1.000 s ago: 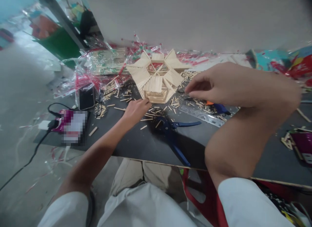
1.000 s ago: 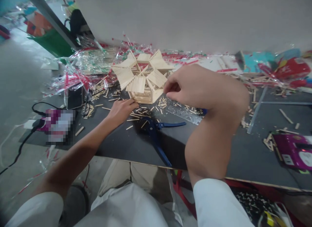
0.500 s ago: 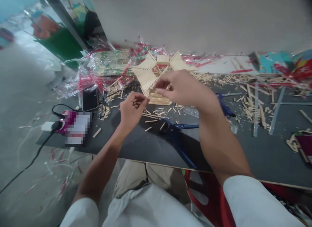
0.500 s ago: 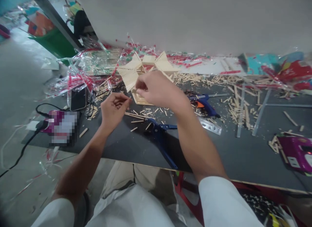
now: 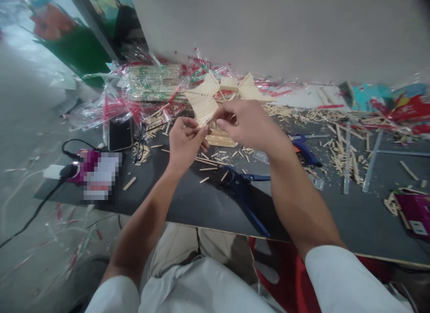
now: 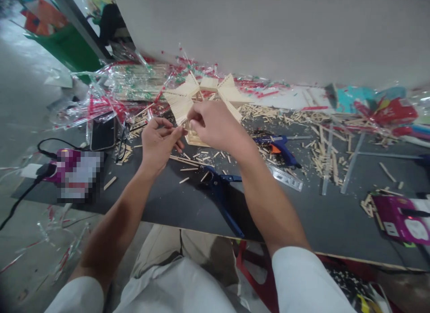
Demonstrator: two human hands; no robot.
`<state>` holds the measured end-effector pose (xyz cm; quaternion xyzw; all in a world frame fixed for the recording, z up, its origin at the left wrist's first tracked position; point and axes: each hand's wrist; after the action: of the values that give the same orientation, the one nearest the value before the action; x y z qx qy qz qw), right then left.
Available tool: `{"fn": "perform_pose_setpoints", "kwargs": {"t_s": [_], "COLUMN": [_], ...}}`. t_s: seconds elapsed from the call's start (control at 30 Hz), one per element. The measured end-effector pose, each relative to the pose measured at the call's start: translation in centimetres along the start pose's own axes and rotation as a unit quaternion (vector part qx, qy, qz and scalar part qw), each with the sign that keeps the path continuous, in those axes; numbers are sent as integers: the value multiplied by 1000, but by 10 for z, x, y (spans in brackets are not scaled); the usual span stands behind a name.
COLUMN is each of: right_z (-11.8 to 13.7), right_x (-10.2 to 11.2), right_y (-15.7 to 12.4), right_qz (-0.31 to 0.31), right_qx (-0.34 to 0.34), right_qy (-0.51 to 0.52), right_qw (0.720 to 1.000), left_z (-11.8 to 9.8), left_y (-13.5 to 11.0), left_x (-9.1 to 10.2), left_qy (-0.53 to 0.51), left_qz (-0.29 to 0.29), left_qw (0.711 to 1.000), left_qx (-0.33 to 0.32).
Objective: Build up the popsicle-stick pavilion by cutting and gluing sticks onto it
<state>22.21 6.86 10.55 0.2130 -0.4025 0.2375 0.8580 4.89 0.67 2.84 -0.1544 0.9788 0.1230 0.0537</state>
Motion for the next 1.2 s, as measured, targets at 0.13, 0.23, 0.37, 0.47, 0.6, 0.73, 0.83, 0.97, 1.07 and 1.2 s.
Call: {"fn": "perform_pose_setpoints", "kwargs": {"t_s": [0.13, 0.23, 0.37, 0.47, 0.6, 0.73, 0.83, 0.97, 1.07, 1.2], "right_z": [-2, -1, 1, 1, 0, 0, -1, -1, -2, -4], "right_x": [-3, -4, -5, -4, -4, -5, -6, -7, -7, -8], "right_y": [1, 2, 3, 3, 2, 3, 4, 4, 4, 5], "right_qz": [1, 3, 12, 18, 18, 12, 9, 13, 9, 1], "right_qx": [0, 3, 9, 6, 3, 8, 8, -1, 3, 9], "right_qy": [12, 9, 9, 9, 1, -8, -12, -13, -9, -5], "right_qw": [1000, 1000, 1000, 1000, 1000, 1000, 1000, 1000, 1000, 1000], "left_z": [6, 10, 12, 13, 14, 17, 21, 25, 27, 29], "left_y": [2, 3, 3, 1, 2, 4, 6, 6, 7, 8], "left_x": [-3, -2, -1, -2, -1, 1, 1, 1, 0, 0], "left_qy": [9, 0, 6, 16, 24, 20, 33, 40, 44, 52], "left_qz": [11, 22, 22, 4, 1, 11, 9, 12, 12, 11], "left_qw": [1000, 999, 998, 996, 995, 996, 994, 992, 992, 989], "left_qx": [-22, -35, -54, -84, -101, -91, -99, -118, -122, -138]}}
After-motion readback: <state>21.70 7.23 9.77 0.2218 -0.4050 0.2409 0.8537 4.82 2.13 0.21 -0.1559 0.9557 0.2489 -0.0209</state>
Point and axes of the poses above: each hand's wrist, its own y-axis towards the middle knuckle, its own x-axis out of the back of the hand, z = x × y, and after that the axes turned 5 degrees about -x, right-handed
